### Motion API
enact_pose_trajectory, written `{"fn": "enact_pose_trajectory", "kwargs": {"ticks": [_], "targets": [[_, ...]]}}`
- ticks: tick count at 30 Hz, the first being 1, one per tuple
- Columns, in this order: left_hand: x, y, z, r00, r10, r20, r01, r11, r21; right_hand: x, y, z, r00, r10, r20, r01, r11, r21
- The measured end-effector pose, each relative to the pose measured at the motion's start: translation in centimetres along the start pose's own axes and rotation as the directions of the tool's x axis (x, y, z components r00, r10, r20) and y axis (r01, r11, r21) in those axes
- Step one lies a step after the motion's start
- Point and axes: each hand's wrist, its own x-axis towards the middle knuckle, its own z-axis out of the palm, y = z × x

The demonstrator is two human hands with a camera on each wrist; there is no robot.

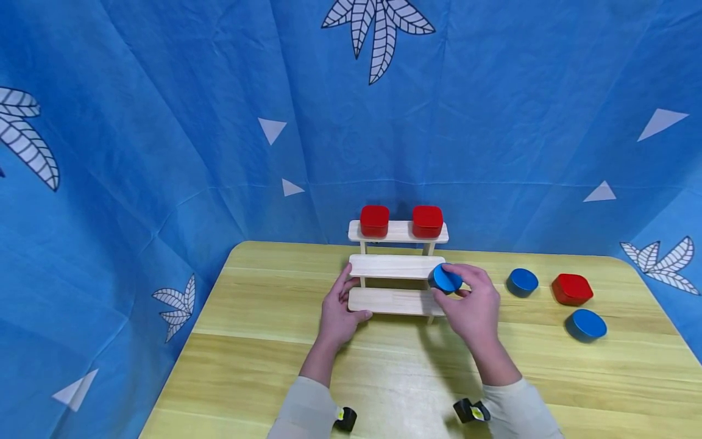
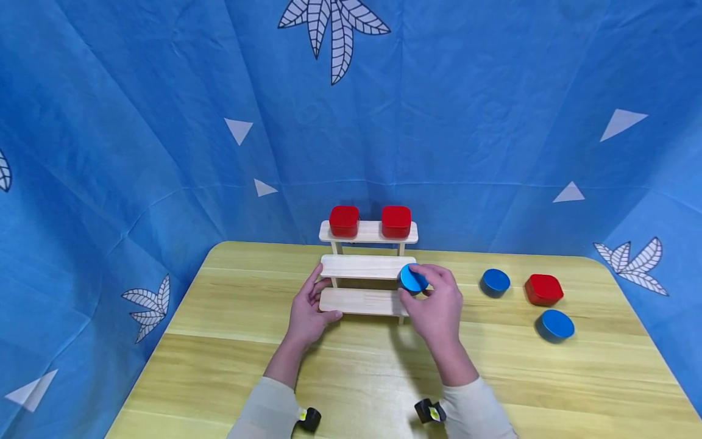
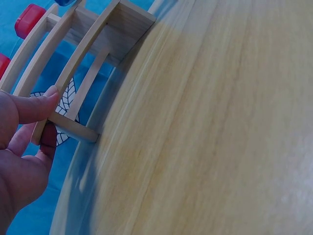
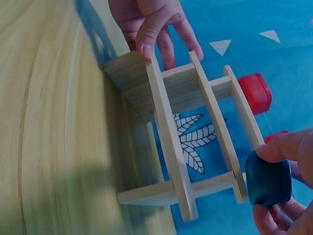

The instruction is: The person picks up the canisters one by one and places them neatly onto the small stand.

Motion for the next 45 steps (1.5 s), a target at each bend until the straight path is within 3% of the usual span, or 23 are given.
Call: {"fn": "enact_pose_trajectory", "kwargs": {"ticks": [9, 19, 45], "targets": [[0.9, -2.4, -0.2, 1.0, 0.015, -0.008, -0.015, 0.999, -0.03, 0.0, -0.4, 0.8, 0.999, -0.037, 0.006, 0.037, 0.999, 0.003], [1.0, -2.2, -0.1, 1.0, 0.0, -0.002, 0.0, 1.0, -0.017, 0.1, -0.9, 1.6, 0.997, -0.078, 0.021, 0.078, 0.997, -0.007], [1.0, -2.6, -0.2, 0.998, 0.062, -0.002, -0.062, 0.997, -0.048, 0.6, -2.2, 3.6, 0.979, -0.195, 0.055, 0.195, 0.981, 0.014]]}}
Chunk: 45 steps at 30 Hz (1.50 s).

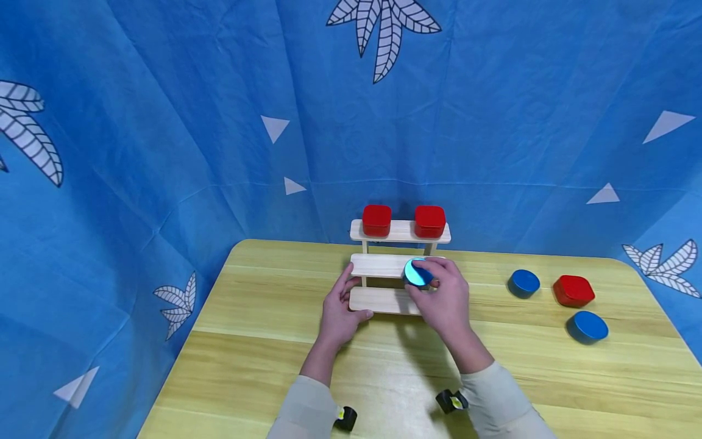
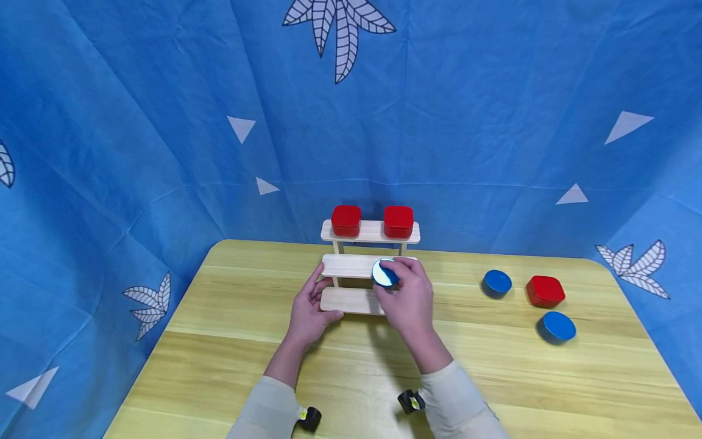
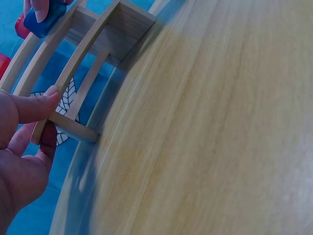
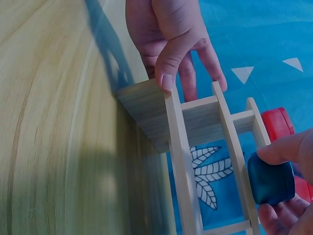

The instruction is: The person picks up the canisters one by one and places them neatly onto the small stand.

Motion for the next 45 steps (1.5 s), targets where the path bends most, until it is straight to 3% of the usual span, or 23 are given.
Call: {"fn": "enact_pose_trajectory", "kwargs": {"ticks": [21, 45], "targets": [[0.0, 0.0, 0.0, 1.0, -0.028, -0.01, 0.029, 0.998, 0.054, 0.3, -0.6, 1.4, 0.998, 0.029, 0.048, -0.028, 0.999, -0.023], [-0.1, 0.2, -0.1, 1.0, -0.031, -0.001, 0.031, 0.999, 0.043, 1.1, -1.4, 2.9, 0.995, 0.028, 0.095, -0.029, 1.0, 0.0]]}}
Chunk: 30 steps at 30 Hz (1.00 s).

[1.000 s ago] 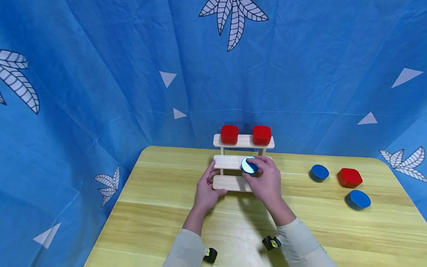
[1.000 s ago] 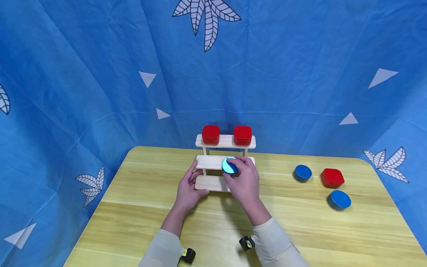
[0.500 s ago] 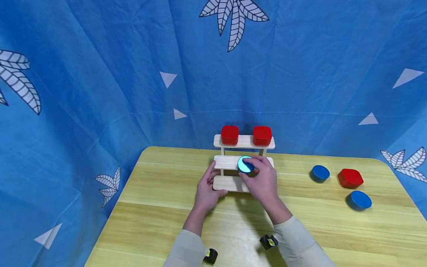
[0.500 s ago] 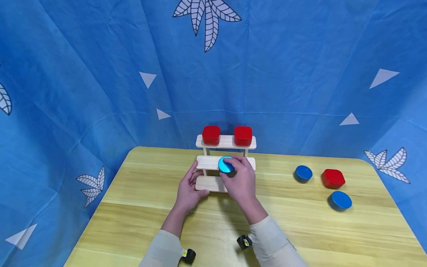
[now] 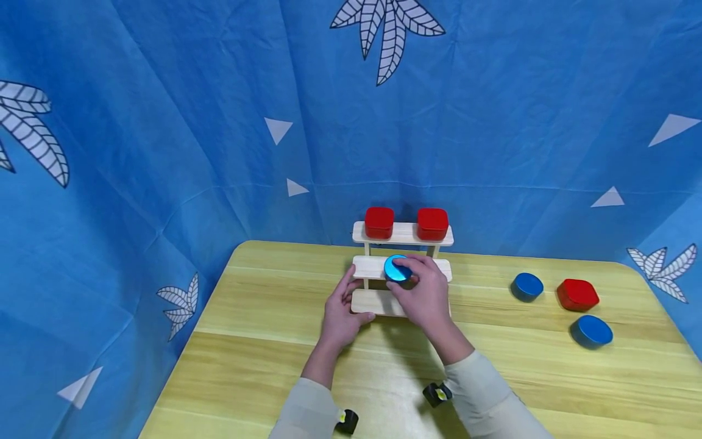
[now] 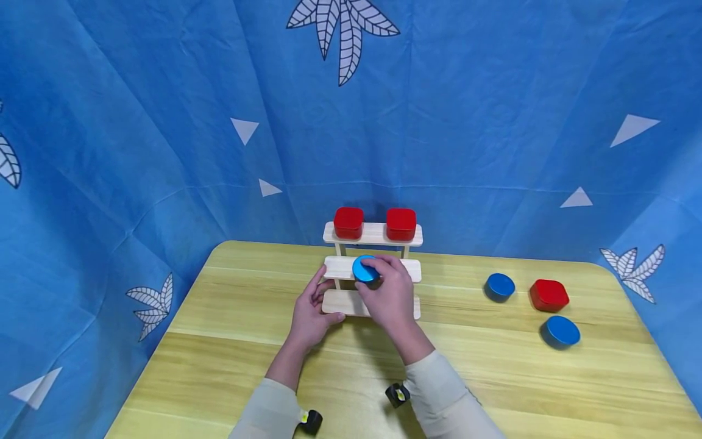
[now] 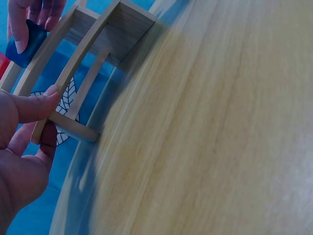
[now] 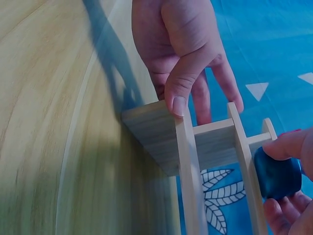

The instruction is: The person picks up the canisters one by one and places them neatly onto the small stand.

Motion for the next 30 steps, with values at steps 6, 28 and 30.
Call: {"fn": "enact_pose_trajectory", "kwargs": {"ticks": [6, 28, 30], "targets": [[0.1, 0.0, 0.0, 1.0, -0.012, 0.005, 0.012, 1.0, 0.0, 0.2, -0.2, 0.4, 1.0, -0.014, 0.021, 0.014, 1.0, -0.003], [-0.2, 0.7, -0.1, 1.0, -0.022, 0.021, 0.023, 0.999, -0.035, 1.4, -0.5, 1.8, 0.996, -0.034, 0.086, 0.035, 0.999, -0.014], [-0.4, 1.5, -0.1, 0.999, -0.025, 0.025, 0.026, 0.999, -0.031, 1.6, -0.6, 1.9, 0.995, -0.033, 0.093, 0.033, 0.999, -0.006]]}}
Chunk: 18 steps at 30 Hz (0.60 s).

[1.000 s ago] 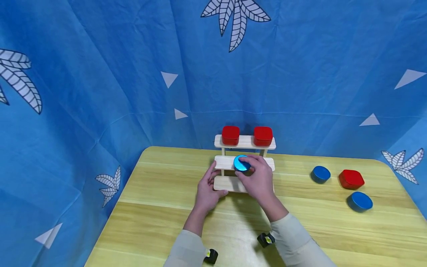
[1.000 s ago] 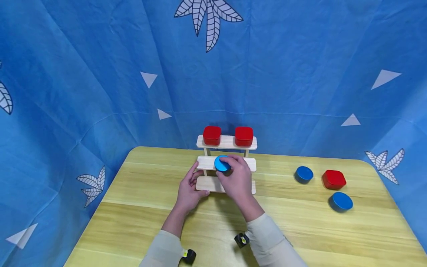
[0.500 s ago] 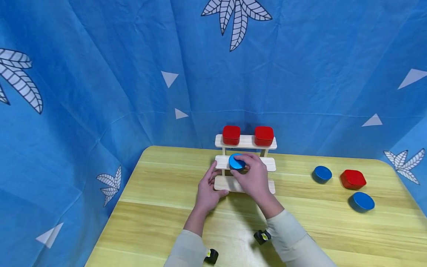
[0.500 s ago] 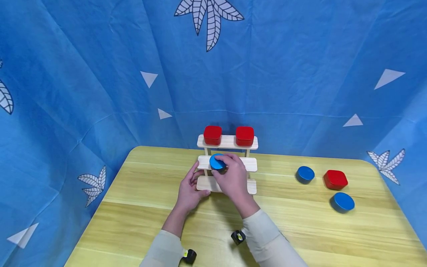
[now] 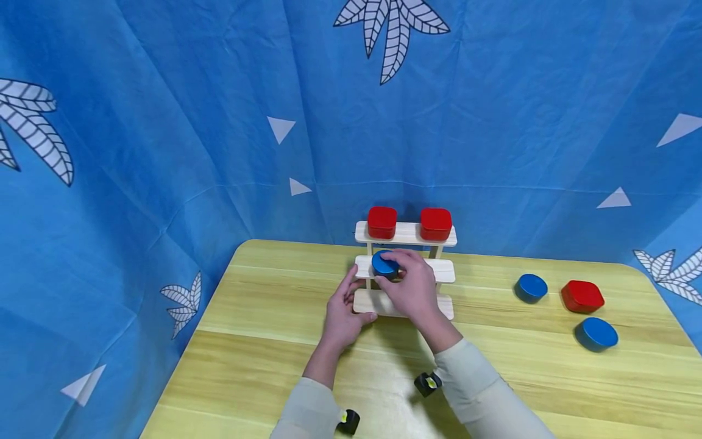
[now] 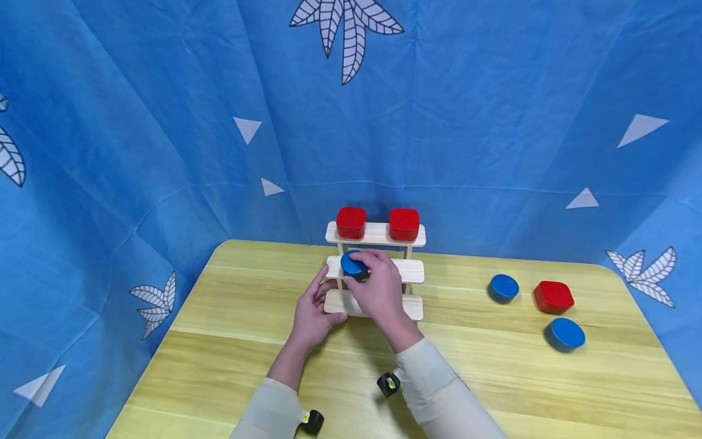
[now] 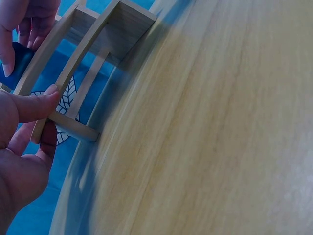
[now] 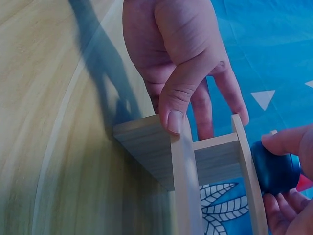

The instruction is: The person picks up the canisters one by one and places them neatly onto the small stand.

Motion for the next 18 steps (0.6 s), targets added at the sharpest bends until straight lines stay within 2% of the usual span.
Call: {"fn": "enact_pose_trajectory", "kwargs": {"ticks": [5, 13, 16, 18], "targets": [[-0.5, 1.2, 0.0, 1.0, 0.021, 0.006, -0.021, 1.0, 0.012, 0.3, -0.1, 0.1, 1.0, 0.007, 0.015, -0.007, 1.0, 0.009], [0.5, -1.3, -0.2, 0.999, 0.039, 0.003, -0.039, 0.999, 0.001, 0.5, -0.2, 0.4, 1.0, 0.01, 0.024, -0.01, 1.0, 0.013], [0.5, -1.5, -0.2, 0.999, 0.044, -0.002, -0.044, 0.999, 0.011, 0.6, -0.1, 0.5, 1.0, 0.002, 0.018, -0.003, 1.0, 0.017], [0.2, -0.7, -0.1, 0.999, 0.037, 0.002, -0.037, 0.999, 0.008, 0.6, -0.1, 0.5, 1.0, -0.004, 0.013, 0.004, 1.0, 0.017]]}}
